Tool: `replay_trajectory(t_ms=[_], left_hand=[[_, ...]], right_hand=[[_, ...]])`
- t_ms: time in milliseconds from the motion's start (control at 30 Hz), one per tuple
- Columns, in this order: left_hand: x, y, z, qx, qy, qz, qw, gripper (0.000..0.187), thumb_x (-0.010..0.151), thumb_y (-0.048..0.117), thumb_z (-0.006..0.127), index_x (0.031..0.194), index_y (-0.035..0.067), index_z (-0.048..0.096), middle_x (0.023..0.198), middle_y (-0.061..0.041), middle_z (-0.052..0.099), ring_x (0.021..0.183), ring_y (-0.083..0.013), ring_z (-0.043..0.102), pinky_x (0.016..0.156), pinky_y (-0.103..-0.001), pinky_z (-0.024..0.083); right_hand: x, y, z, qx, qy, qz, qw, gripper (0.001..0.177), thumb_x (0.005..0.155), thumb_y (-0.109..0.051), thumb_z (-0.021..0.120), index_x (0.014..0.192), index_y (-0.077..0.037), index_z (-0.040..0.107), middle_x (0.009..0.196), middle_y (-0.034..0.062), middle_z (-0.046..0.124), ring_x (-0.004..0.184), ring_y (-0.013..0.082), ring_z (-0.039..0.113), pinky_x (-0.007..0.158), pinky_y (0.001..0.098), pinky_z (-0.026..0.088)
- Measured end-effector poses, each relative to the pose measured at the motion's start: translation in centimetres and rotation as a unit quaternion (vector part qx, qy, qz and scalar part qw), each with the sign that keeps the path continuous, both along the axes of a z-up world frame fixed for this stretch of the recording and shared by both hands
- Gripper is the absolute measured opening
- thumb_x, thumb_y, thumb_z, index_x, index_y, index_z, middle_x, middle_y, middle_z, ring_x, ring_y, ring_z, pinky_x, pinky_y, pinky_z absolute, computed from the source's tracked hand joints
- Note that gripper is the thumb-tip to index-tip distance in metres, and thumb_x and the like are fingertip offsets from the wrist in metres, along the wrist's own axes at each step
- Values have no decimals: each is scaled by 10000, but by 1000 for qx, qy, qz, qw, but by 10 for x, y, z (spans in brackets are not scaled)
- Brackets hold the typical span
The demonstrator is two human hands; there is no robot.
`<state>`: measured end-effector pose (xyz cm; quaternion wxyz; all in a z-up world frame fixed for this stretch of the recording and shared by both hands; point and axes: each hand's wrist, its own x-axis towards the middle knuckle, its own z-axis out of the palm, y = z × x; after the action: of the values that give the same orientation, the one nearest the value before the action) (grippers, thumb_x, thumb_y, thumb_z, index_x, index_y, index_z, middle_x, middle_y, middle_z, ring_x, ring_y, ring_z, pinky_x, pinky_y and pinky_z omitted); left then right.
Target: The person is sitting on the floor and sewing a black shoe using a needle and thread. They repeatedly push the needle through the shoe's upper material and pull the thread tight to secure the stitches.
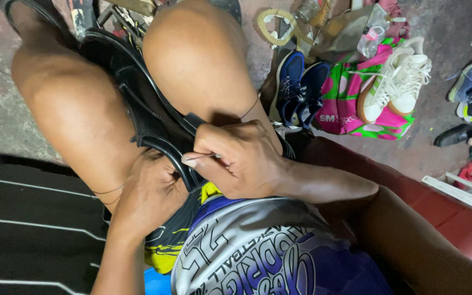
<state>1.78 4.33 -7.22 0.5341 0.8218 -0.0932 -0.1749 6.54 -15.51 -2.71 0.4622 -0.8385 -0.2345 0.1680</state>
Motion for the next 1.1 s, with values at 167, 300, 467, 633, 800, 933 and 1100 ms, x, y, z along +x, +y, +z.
replay_trajectory(t_ms=[167, 300, 467, 633, 800, 933, 1100], left_hand=[[0, -4, -1, 41, 64, 42, 996, 129, 877, 157, 697, 826, 40, 688, 831, -197, 684, 826, -391, 657, 726, -467, 501], [0, 3, -2, -29, 12, 28, 999, 74, 829, 76, 664, 887, 40, 692, 894, -178, 690, 901, -377, 661, 782, -453, 513], [-9, 10, 1, -60, 73, 29, 995, 271, 781, -48, 520, 1032, 3, 608, 927, -180, 642, 926, -319, 615, 848, -372, 496], [0, 15, 21, -277, 260, 68, 923, 572, 752, -37, 587, 1319, 36, 567, 1083, -13, 620, 959, -83, 562, 812, -256, 459], [1, -6, 27, -173, 201, 101, 959, 229, 877, 30, 813, 1064, 2, 684, 921, 14, 696, 812, -25, 586, 715, -219, 530], [0, -8, 37, -174, 169, 119, 963, 189, 897, 6, 791, 1048, -9, 677, 925, 25, 710, 816, -20, 611, 721, -197, 529], [10, -1, 62, -120, 122, 106, 980, 187, 847, -3, 815, 982, -8, 686, 889, 14, 733, 774, -19, 628, 678, -208, 543]], right_hand=[[1, 8, -6, -1, 3, -19, 1000, 260, 1005, -175, 715, 831, -60, 559, 671, 77, 545, 569, 222, 589, 549, 365, 441], [10, -7, -9, 108, 99, 10, 989, 279, 1095, -144, 633, 864, -30, 528, 747, 89, 535, 633, 207, 534, 607, 352, 452], [17, -45, -19, 272, 266, -33, 924, 204, 1158, -130, 474, 974, -47, 498, 834, 46, 630, 560, 63, 502, 521, 200, 409], [19, -61, -24, 283, 223, -101, 927, 165, 1139, -126, 473, 990, -57, 488, 999, 93, 658, 558, 33, 488, 665, 239, 507], [14, -67, -18, 239, 211, -98, 943, 155, 1133, -122, 472, 1030, -26, 536, 1070, 100, 618, 675, 68, 557, 543, 177, 411], [9, -71, -18, 198, 142, -77, 967, 185, 1177, -143, 503, 1038, -23, 532, 1111, 93, 625, 638, 32, 504, 601, 171, 409], [9, -87, -19, 150, 59, -69, 984, 237, 1187, -160, 529, 1001, -14, 546, 1141, 97, 627, 651, 80, 530, 631, 180, 428]])
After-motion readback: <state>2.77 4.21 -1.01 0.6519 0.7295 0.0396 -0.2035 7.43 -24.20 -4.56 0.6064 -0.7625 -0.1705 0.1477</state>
